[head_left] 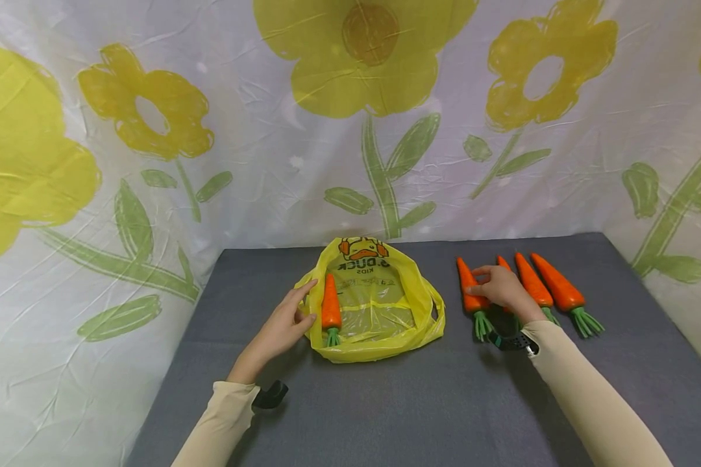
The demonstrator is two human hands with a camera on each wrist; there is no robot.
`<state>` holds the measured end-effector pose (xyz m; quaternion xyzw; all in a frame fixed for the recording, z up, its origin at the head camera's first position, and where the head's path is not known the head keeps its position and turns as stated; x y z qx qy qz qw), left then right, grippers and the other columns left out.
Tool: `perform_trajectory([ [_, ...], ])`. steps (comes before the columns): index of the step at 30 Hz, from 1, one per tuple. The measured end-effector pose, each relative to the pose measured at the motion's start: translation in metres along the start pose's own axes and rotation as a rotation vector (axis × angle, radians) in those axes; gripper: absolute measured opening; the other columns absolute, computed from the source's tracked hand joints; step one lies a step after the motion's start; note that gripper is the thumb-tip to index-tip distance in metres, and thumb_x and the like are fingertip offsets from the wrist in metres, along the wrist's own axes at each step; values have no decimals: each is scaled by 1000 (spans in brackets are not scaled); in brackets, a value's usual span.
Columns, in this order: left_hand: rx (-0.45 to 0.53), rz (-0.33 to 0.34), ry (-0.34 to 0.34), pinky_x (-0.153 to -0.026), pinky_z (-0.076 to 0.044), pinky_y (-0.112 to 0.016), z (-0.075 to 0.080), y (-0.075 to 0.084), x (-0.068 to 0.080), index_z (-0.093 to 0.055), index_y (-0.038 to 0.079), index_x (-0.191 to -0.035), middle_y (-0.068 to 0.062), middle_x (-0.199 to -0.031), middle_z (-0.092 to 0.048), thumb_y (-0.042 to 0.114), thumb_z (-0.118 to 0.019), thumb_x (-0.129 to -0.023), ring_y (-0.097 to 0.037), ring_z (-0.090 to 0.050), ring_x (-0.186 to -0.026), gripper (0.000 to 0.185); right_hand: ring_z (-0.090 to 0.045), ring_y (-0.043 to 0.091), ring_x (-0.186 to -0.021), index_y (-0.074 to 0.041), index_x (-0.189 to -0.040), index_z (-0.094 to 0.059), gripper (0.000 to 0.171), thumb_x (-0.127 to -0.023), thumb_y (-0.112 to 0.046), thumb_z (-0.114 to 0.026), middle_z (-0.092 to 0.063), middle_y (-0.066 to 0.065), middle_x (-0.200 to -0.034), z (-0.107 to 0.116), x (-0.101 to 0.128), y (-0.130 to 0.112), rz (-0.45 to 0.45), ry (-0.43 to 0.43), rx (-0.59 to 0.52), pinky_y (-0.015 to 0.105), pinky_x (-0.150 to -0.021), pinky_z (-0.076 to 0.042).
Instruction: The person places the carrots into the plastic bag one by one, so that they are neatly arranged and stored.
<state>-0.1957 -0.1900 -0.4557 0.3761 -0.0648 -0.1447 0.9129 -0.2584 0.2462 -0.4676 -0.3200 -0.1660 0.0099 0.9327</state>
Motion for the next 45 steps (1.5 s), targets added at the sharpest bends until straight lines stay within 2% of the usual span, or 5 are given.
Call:
perform_trajectory([
  [5,-7,-9,7,-56,-48,-25,0,0,0,-28,24,-157,-13,-141,-44,14,-61,-95,-13,-51,-67,70,-61,40,-111,4,-145,-43,68,-94,-35,-66,-54,32,-135,-1,4,0,-5,6,-1,43,-83,-55],
  [10,-6,2,-1,-56,-48,-26,0,-1,-1,-27,24,-157,-12,-142,-43,15,-60,-96,-13,-51,-68,70,-66,29,-95,3,-150,-37,74,-93,-34,-67,-49,31,-142,-6,11,-1,-8,-38,-45,36,-76,-57],
  [13,-6,1,0,-56,-48,-25,0,-1,-1,-27,24,-157,-12,-143,-43,16,-60,-96,-13,-50,-67,70,-67,21,-85,3,-151,-35,76,-92,-33,-69,-52,30,-138,-8,17,-2,-5,-57,-75,34,-72,-58],
  [21,-8,-22,10,-55,-47,-24,-1,-1,-1,-28,22,-157,-14,-143,-44,13,-62,-95,-11,-49,-65,72,-65,19,-74,3,-149,-38,77,-90,-33,-71,-63,27,-117,-14,23,0,17,-6,-72,31,-64,-53],
  [45,3,-13,-1,-55,-47,-24,-3,-4,-1,-26,23,-157,-15,-149,-39,12,-61,-95,-11,-49,-64,72,-67,18,-76,1,-150,-39,75,-91,-32,-70,-67,25,-110,-17,21,4,-19,28,-95,29,-63,-51],
])
Point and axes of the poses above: each hand's wrist, its own x-axis away from the middle knuckle, its own z-axis out of the back of the hand, y = z × x, the point moved 3 cm from there along -x, towards the middle knuckle
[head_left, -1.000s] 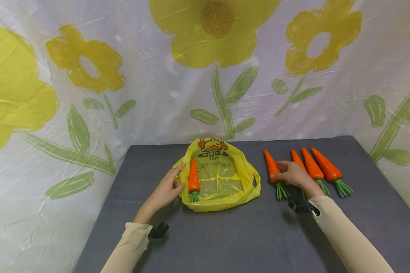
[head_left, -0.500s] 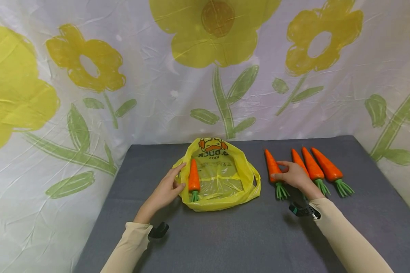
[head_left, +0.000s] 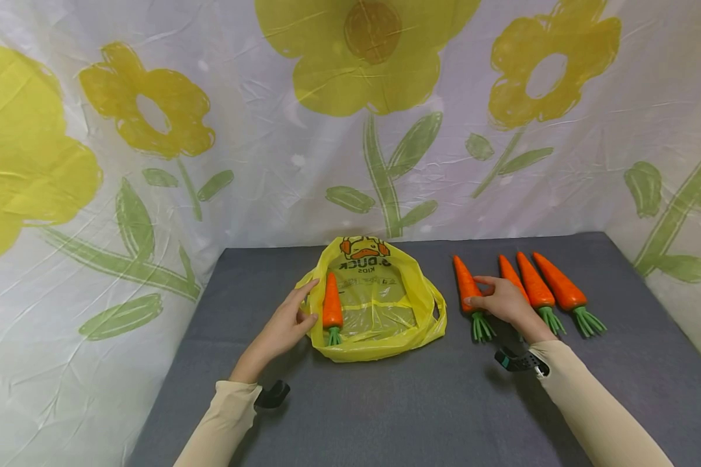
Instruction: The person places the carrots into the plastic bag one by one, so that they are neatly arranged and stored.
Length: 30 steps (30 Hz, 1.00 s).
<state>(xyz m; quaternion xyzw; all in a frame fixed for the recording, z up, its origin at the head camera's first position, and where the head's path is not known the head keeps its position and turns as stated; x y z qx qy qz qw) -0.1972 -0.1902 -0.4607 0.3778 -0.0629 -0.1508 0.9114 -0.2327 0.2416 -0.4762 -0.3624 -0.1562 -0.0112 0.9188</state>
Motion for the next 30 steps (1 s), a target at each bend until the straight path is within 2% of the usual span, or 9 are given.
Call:
perform_trajectory([
  [4,5,-8,5,-55,-46,-24,0,1,0,-27,23,-157,-15,-148,-40,11,-62,-95,-11,-49,-64,72,-67,19,-76,1,-150,-39,75,-90,-32,-71,-68,24,-108,1,1,0,0,8,1,28,-62,-50],
  [8,8,-17,9,-55,-47,-24,0,1,0,-27,23,-157,-16,-147,-41,10,-62,-95,-11,-50,-64,73,-68,20,-77,-1,-150,-39,75,-90,-32,-70,-66,25,-114,3,2,-2,-1,8,-10,28,-64,-51],
  [15,7,-7,3,-56,-47,-24,0,1,0,-26,23,-157,-16,-149,-40,12,-62,-95,-11,-51,-65,73,-66,22,-79,-2,-151,-37,76,-90,-33,-70,-66,25,-114,9,5,-16,36,20,-19,30,-64,-51],
  [24,-3,-4,4,-56,-47,-24,0,3,1,-26,23,-158,-16,-149,-40,12,-62,-95,-12,-51,-67,74,-69,27,-92,-10,-155,-33,79,-91,-40,-69,-57,29,-133,14,13,-37,45,11,-79,44,-82,-56],
  [30,6,-10,2,-56,-47,-25,-1,5,1,-26,22,-157,-15,-147,-41,12,-62,-95,-12,-51,-67,73,-69,29,-95,-14,-156,-32,80,-91,-43,-68,-55,29,-135,11,14,-56,54,13,-144,47,-88,-55],
])
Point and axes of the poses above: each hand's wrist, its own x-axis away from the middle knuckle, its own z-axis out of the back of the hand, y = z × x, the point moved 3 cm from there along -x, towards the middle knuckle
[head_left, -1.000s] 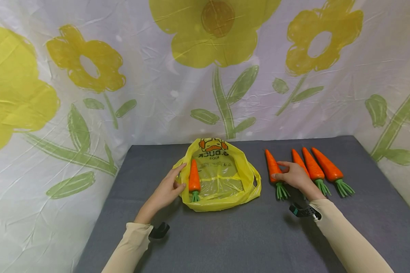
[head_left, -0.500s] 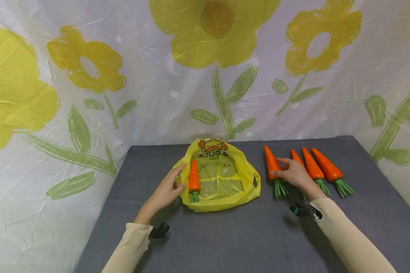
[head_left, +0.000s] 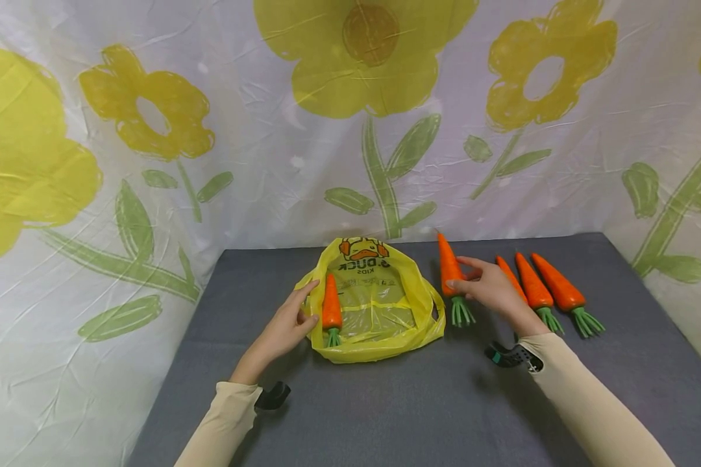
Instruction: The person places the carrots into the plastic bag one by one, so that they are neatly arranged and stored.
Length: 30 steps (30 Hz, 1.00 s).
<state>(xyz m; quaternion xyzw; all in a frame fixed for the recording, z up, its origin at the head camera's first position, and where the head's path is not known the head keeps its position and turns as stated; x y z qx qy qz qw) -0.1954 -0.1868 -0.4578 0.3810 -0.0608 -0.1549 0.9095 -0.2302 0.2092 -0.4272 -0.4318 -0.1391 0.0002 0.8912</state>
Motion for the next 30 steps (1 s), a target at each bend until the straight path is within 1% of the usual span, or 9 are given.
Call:
perform_trajectory([
  [8,1,-2,8,-57,-47,-24,0,-1,-1,-26,21,-157,-15,-147,-41,13,-63,-95,-13,-51,-70,73,-69,28,-95,-15,-156,-33,76,-92,-37,-68,-59,27,-131,-10,-3,-25,68,8,-76,44,-86,-57],
  [13,-11,-12,17,-58,-47,-24,0,-2,-1,-26,21,-157,-15,-145,-42,12,-63,-95,-13,-50,-70,73,-68,26,-94,-18,-155,-35,73,-92,-35,-69,-60,23,-126,-20,-3,-42,78,-1,-84,37,-82,-57],
  [15,-15,-14,16,-58,-46,-24,0,-2,-1,-26,20,-158,-15,-145,-42,12,-62,-95,-12,-50,-69,73,-68,29,-95,-19,-154,-36,72,-92,-35,-69,-60,22,-125,-25,-4,-48,81,-9,-94,35,-80,-57],
  [18,-18,-11,14,-58,-46,-24,0,-2,-2,-26,19,-158,-16,-145,-42,12,-62,-95,-12,-50,-69,73,-68,30,-94,-19,-154,-37,72,-92,-33,-70,-60,21,-123,-33,-5,-57,93,-27,-116,34,-79,-57],
  [24,-4,5,2,-59,-47,-24,-1,-2,-2,-27,17,-157,-16,-146,-40,12,-62,-95,-13,-52,-73,72,-70,21,-88,-17,-153,-38,70,-92,-28,-70,-60,22,-122,-51,-5,-70,130,-61,-142,34,-79,-59],
  [30,0,8,-4,-60,-48,-24,-2,-2,-3,-27,16,-157,-16,-147,-40,12,-63,-95,-13,-52,-73,72,-71,19,-85,-16,-152,-40,70,-91,-25,-71,-62,22,-120,-69,-7,-77,136,-89,-180,37,-80,-60],
])
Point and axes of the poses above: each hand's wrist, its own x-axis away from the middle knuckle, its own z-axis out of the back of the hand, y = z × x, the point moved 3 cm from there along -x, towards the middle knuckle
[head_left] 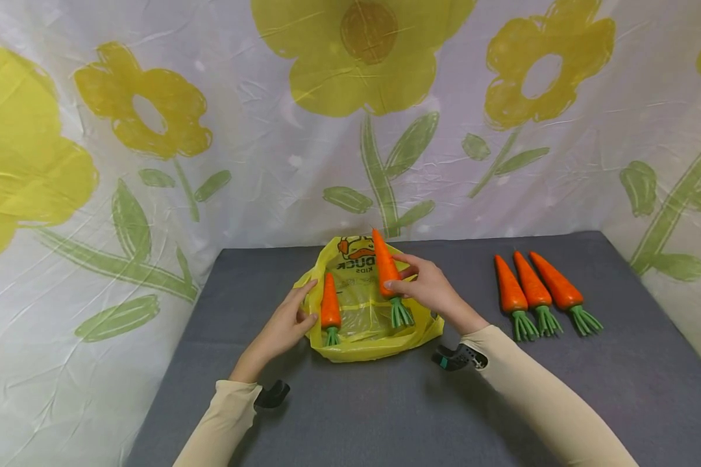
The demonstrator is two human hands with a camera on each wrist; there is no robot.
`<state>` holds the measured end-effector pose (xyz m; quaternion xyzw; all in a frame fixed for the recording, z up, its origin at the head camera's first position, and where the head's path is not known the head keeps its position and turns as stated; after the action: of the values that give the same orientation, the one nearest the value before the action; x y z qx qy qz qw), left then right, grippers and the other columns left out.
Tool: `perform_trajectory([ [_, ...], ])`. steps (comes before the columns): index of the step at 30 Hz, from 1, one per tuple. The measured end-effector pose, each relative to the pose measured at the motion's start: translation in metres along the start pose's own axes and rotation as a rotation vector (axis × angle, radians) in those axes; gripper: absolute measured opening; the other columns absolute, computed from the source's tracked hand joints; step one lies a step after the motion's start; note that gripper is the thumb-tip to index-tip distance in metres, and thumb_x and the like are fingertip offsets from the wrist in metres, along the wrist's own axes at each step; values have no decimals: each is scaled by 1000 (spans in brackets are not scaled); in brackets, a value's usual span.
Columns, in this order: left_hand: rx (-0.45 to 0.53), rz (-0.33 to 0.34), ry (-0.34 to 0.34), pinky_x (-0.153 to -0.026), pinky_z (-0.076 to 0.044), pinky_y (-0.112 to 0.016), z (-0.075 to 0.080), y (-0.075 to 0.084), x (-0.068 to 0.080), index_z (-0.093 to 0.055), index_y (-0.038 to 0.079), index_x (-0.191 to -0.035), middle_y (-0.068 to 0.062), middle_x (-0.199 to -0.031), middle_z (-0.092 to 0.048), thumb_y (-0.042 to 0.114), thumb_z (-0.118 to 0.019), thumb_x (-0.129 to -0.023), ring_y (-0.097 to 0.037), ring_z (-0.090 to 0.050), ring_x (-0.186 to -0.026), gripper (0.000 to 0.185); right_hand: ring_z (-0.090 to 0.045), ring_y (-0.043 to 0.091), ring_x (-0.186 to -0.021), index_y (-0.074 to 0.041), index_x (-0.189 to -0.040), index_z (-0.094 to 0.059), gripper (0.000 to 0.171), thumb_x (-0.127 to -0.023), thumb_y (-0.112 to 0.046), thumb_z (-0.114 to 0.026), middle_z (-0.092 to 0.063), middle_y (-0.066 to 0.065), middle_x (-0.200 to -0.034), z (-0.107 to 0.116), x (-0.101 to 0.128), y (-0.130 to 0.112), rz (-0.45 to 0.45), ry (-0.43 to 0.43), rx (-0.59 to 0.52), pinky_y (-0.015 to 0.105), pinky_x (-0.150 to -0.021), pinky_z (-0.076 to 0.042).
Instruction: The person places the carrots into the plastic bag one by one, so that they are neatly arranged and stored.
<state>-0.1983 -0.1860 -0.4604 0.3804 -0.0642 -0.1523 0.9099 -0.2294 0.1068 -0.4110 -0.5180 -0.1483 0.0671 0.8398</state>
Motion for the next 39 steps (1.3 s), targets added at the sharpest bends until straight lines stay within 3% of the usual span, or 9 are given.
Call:
perform_trajectory([
  [7,1,-4,2,-60,-48,-23,-1,-1,-1,-26,14,-158,-16,-146,-41,12,-62,-95,-12,-52,-73,72,-70,20,-85,-18,-151,-42,70,-89,-24,-73,-60,21,-120,-16,-4,-1,-15,-15,-28,44,-84,-59],
  [21,2,1,5,-61,-48,-22,0,-1,0,-27,14,-157,-16,-144,-42,12,-62,-95,-13,-54,-76,72,-69,22,-86,-18,-151,-42,71,-88,-26,-74,-63,20,-118,-28,-7,1,-16,-15,-36,46,-83,-58],
  [29,9,8,-5,-61,-48,-23,-1,-1,0,-26,15,-158,-17,-147,-40,13,-62,-95,-13,-54,-75,72,-67,38,-88,-16,-149,-44,69,-88,-21,-74,-63,21,-114,-37,-10,1,-15,-25,-72,46,-77,-59],
  [35,7,8,-2,-60,-48,-23,-1,-2,0,-26,16,-158,-16,-146,-41,13,-63,-95,-12,-53,-74,73,-67,42,-90,-16,-148,-45,68,-87,-21,-75,-63,21,-112,-42,-11,0,-12,-20,-60,47,-76,-59],
  [39,13,6,-1,-61,-49,-23,-1,-2,0,-26,16,-158,-16,-146,-41,13,-63,-95,-12,-54,-74,73,-68,37,-87,-16,-148,-46,69,-86,-21,-76,-63,21,-111,-47,-13,0,-11,-23,-66,47,-77,-59],
])
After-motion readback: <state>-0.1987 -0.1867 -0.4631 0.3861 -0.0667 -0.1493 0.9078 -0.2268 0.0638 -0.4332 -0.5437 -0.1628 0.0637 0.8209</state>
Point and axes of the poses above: each hand's wrist, its own x-axis away from the middle knuckle, its own z-axis out of the back of the hand, y = z × x, the point moved 3 cm from there along -x, towards the middle knuckle
